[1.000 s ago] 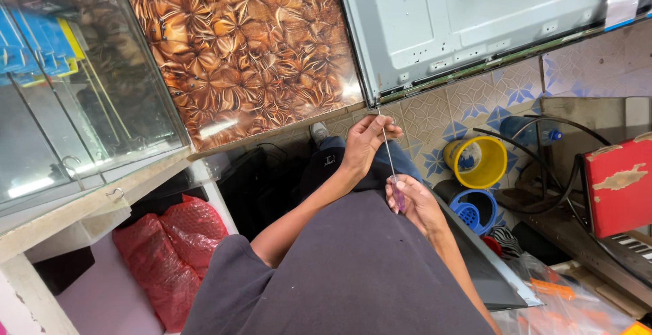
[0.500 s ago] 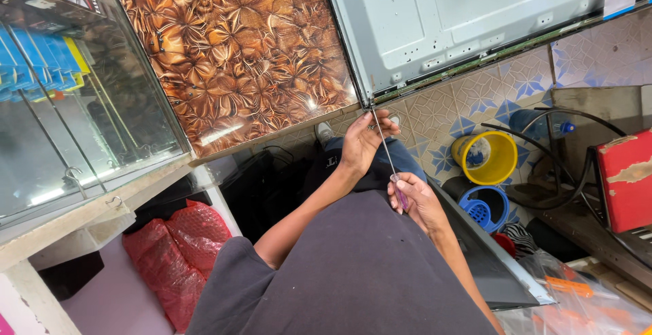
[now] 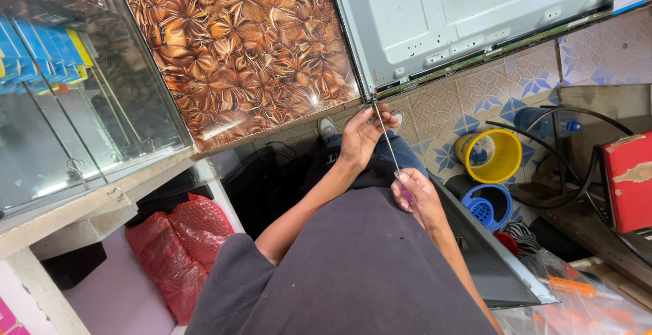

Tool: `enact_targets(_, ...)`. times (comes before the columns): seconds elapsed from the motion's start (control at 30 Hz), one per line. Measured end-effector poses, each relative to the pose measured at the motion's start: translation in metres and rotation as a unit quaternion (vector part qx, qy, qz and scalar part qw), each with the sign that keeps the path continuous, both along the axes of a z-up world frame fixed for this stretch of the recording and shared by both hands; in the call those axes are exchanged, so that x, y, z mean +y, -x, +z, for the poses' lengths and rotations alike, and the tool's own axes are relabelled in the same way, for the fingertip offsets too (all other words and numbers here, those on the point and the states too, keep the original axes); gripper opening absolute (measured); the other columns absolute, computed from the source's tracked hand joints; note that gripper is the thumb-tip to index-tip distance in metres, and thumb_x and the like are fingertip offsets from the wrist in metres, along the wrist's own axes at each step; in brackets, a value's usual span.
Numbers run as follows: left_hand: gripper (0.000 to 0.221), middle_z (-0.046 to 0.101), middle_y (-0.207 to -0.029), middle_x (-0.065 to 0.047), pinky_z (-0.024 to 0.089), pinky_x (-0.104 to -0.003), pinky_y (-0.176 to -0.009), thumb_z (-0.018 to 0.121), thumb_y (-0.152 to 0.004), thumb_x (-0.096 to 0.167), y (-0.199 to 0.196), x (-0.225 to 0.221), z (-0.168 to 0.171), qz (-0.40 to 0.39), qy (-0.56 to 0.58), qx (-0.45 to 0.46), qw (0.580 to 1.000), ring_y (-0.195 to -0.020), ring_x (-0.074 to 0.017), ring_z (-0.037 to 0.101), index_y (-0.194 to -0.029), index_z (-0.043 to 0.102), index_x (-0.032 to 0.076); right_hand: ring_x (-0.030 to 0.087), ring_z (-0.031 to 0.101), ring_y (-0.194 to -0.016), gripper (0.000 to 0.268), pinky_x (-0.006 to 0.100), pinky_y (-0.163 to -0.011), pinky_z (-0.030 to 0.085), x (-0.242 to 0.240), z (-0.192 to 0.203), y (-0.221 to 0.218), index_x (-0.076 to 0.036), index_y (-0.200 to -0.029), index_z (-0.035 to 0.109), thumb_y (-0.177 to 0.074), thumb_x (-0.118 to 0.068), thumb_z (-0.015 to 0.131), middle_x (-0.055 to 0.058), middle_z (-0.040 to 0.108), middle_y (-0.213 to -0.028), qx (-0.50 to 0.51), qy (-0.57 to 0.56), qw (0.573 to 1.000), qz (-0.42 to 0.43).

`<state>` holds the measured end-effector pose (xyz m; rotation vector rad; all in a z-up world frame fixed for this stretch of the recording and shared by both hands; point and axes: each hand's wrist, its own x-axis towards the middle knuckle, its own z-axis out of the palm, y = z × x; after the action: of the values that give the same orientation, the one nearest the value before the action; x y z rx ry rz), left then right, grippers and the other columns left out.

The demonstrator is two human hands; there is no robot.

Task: The person unscrews internal components from the chassis of a disassembled television using a screwdriver and lifts the television frame to access different parts.

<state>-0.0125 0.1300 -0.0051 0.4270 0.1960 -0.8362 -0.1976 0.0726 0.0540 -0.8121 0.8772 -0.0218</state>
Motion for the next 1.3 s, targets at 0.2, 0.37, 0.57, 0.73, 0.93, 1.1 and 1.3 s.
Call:
enact_targets(0.2,0.039,0.073,-0.098,-0.020,0.060,-0.051,-0.094,0.051,-0.105,0.022,0.000,-0.001,0.001,0.000,-0.004,0.000,1.000,-0.098,-0.0374,0.074,-0.123,0.065,-0.010,0.024,0.057,-0.049,0.034,0.026,-0.036,0.035,-0.003,-0.018,0.009,0.010,-0.108,0.065,-0.102,-0.021,0.052,0.022,0.059,-0.068,0.010,0.011,1.000,0.006)
enact_targets(0.37,0.039,0.073,-0.098,-0.020,0.061,-0.051,-0.094,0.051,-0.105,0.022,0.000,-0.001,0.002,-0.001,-0.011,0.000,1.000,-0.098,-0.0371,0.074,-0.123,0.065,-0.009,0.026,0.065,-0.059,0.025,0.028,-0.043,0.048,-0.003,-0.006,0.002,0.003,-0.111,0.061,-0.094,-0.016,0.065,0.022,0.064,-0.077,-0.008,0.034,0.999,0.028)
enact_targets(0.57,0.040,0.073,-0.097,-0.020,0.061,-0.051,-0.094,0.052,-0.105,0.023,0.001,-0.003,0.002,0.004,-0.011,0.007,1.000,-0.098,-0.0367,0.074,-0.123,0.065,-0.009,0.020,0.051,-0.045,0.032,0.025,-0.035,0.034,-0.011,-0.017,0.002,0.003,-0.113,0.057,-0.105,-0.027,0.048,0.016,0.052,-0.065,-0.023,-0.015,0.999,0.032)
enact_targets(0.73,0.039,0.074,-0.097,-0.020,0.061,-0.052,-0.095,0.052,-0.105,0.023,0.002,-0.004,0.002,0.009,-0.013,0.007,1.000,-0.099,-0.0369,0.074,-0.123,0.065,-0.009,0.027,0.058,-0.056,0.037,0.031,-0.039,0.041,-0.016,-0.047,0.017,0.009,-0.102,0.065,-0.098,-0.027,0.056,0.022,0.056,-0.071,-0.009,0.010,0.999,0.051)
enact_targets(0.93,0.039,0.074,-0.098,-0.020,0.060,-0.052,-0.095,0.051,-0.105,0.022,0.003,-0.004,0.001,0.009,-0.008,0.009,1.000,-0.099,-0.0374,0.074,-0.123,0.066,-0.009,0.027,0.063,-0.064,0.021,0.031,-0.049,0.048,-0.011,-0.008,0.004,0.000,-0.106,0.055,-0.095,-0.016,0.063,0.019,0.058,-0.076,-0.071,0.043,0.995,0.055)
enact_targets(1.1,0.038,0.075,-0.098,-0.020,0.060,-0.052,-0.095,0.051,-0.105,0.022,0.003,-0.005,0.000,0.011,-0.003,0.004,1.000,-0.099,-0.0366,0.075,-0.123,0.066,-0.008,0.025,0.064,-0.062,0.022,0.029,-0.049,0.049,-0.011,-0.016,0.010,-0.004,-0.108,0.050,-0.094,-0.014,0.064,0.017,0.058,-0.075,-0.087,0.046,0.994,0.046)
enact_targets(1.3,0.038,0.075,-0.099,-0.020,0.060,-0.051,-0.095,0.051,-0.105,0.022,0.002,-0.005,0.001,0.010,0.006,0.010,1.000,-0.099,-0.0373,0.075,-0.123,0.066,-0.009,0.023,0.063,-0.061,0.023,0.029,-0.049,0.048,-0.010,-0.012,0.011,-0.005,-0.106,0.051,-0.093,-0.016,0.066,0.016,0.059,-0.075,-0.076,0.045,0.995,0.039)
